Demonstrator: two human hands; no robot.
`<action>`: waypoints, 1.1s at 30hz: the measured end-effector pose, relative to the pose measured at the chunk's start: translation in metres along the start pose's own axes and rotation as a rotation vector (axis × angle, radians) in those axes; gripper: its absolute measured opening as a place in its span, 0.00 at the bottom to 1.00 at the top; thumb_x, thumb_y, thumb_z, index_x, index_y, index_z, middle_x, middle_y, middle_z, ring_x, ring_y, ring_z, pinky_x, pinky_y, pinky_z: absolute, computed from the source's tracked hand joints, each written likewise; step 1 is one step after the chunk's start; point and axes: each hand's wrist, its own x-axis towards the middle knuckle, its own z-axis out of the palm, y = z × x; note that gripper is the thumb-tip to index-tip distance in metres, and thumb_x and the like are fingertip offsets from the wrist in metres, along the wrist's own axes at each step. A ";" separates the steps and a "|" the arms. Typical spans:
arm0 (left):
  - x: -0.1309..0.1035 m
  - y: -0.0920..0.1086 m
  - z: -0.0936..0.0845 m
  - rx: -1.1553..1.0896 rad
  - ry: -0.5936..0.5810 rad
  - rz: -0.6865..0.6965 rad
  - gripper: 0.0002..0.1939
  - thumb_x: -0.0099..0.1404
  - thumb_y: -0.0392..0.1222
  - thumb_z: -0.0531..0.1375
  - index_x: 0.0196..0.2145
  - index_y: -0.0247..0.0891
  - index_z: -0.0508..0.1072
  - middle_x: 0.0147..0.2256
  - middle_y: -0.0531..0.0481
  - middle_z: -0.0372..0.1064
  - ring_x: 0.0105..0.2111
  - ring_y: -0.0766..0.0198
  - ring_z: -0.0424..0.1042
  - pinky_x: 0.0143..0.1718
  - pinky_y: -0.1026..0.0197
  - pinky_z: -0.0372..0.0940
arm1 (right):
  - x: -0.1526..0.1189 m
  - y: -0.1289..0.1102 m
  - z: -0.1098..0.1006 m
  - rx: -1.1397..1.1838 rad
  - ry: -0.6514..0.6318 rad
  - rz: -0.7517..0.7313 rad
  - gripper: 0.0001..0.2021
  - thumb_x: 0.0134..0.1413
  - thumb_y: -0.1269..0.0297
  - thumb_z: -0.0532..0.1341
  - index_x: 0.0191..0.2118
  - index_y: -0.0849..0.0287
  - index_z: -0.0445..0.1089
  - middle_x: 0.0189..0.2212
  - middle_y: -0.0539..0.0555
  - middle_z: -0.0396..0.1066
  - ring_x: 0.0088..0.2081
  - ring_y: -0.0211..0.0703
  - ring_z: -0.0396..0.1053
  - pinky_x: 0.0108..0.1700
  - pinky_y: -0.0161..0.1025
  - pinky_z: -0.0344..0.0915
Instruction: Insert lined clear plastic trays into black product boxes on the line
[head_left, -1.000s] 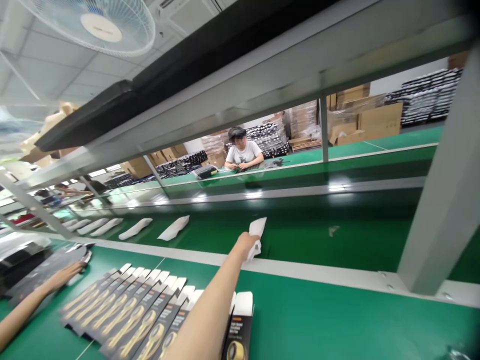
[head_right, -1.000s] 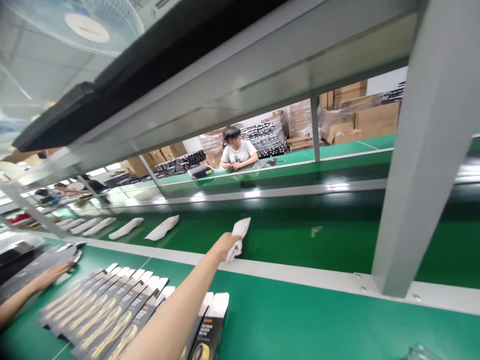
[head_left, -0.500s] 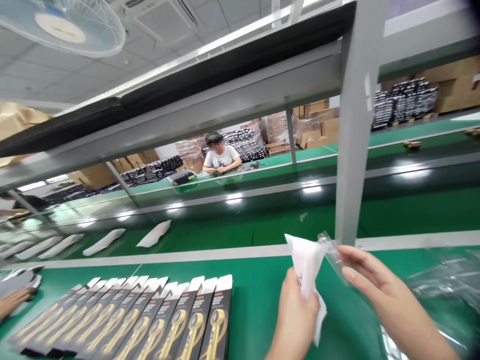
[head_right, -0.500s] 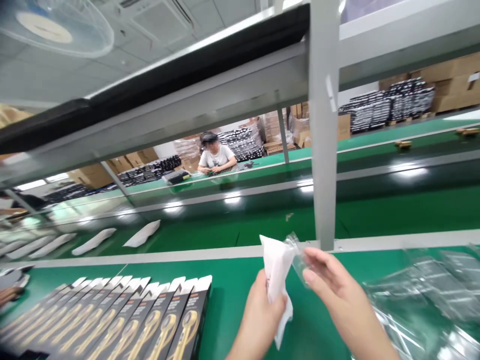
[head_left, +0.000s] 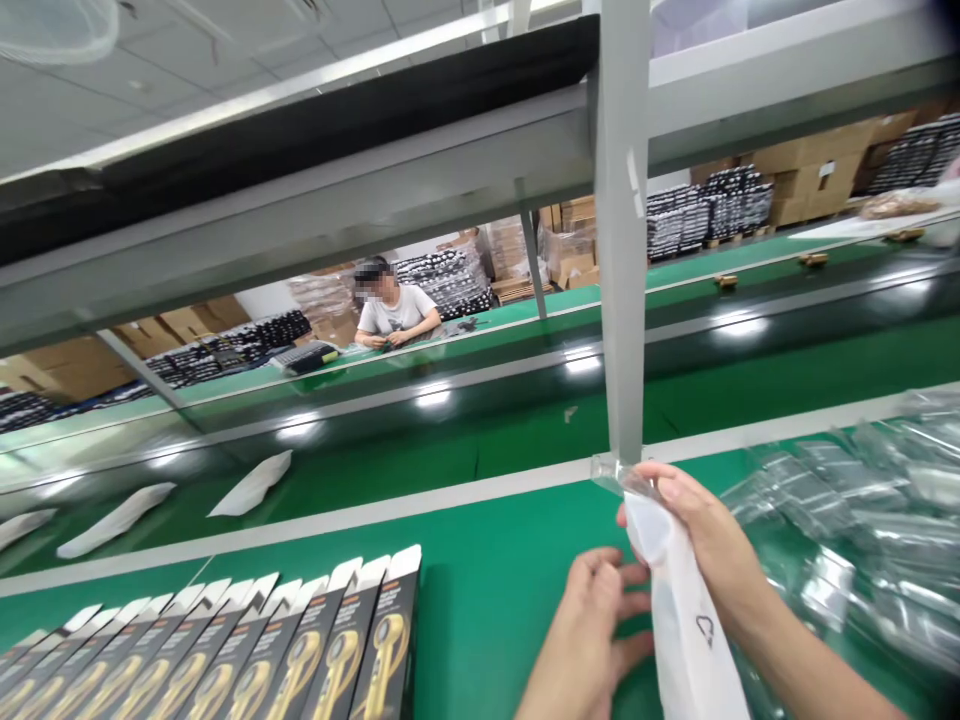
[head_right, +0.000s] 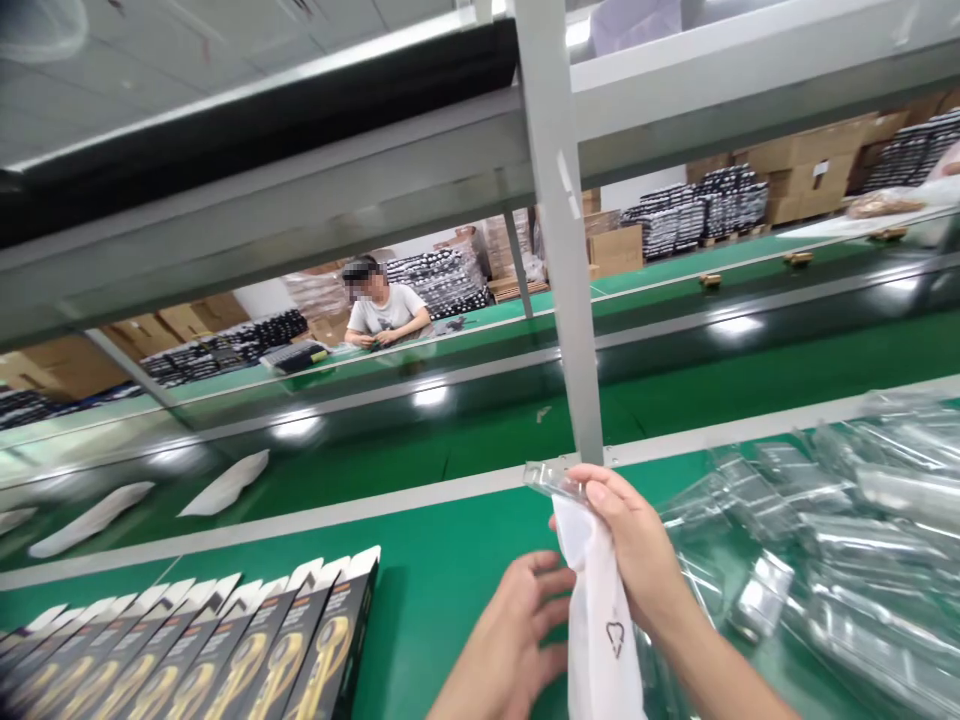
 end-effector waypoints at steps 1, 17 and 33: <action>0.001 0.000 0.001 -0.076 -0.054 -0.030 0.39 0.54 0.70 0.54 0.53 0.40 0.56 0.47 0.38 0.68 0.42 0.51 0.72 0.38 0.52 0.67 | 0.000 0.001 0.002 0.024 -0.026 0.017 0.22 0.51 0.44 0.58 0.43 0.57 0.66 0.30 0.55 0.74 0.23 0.46 0.71 0.22 0.38 0.66; 0.022 -0.007 -0.025 -0.137 0.262 0.134 0.43 0.48 0.29 0.58 0.58 0.42 0.44 0.53 0.45 0.62 0.52 0.60 0.64 0.51 0.62 0.59 | -0.014 0.041 -0.011 -0.480 -0.005 -0.061 0.25 0.51 0.43 0.59 0.53 0.46 0.65 0.54 0.52 0.64 0.53 0.50 0.64 0.56 0.46 0.63; 0.015 -0.031 -0.028 -0.284 0.215 0.130 0.55 0.39 0.38 0.68 0.61 0.41 0.45 0.53 0.40 0.64 0.54 0.47 0.64 0.53 0.55 0.62 | -0.033 0.062 0.017 -0.953 -0.216 -0.504 0.14 0.61 0.57 0.55 0.52 0.46 0.64 0.42 0.48 0.69 0.41 0.36 0.71 0.39 0.26 0.71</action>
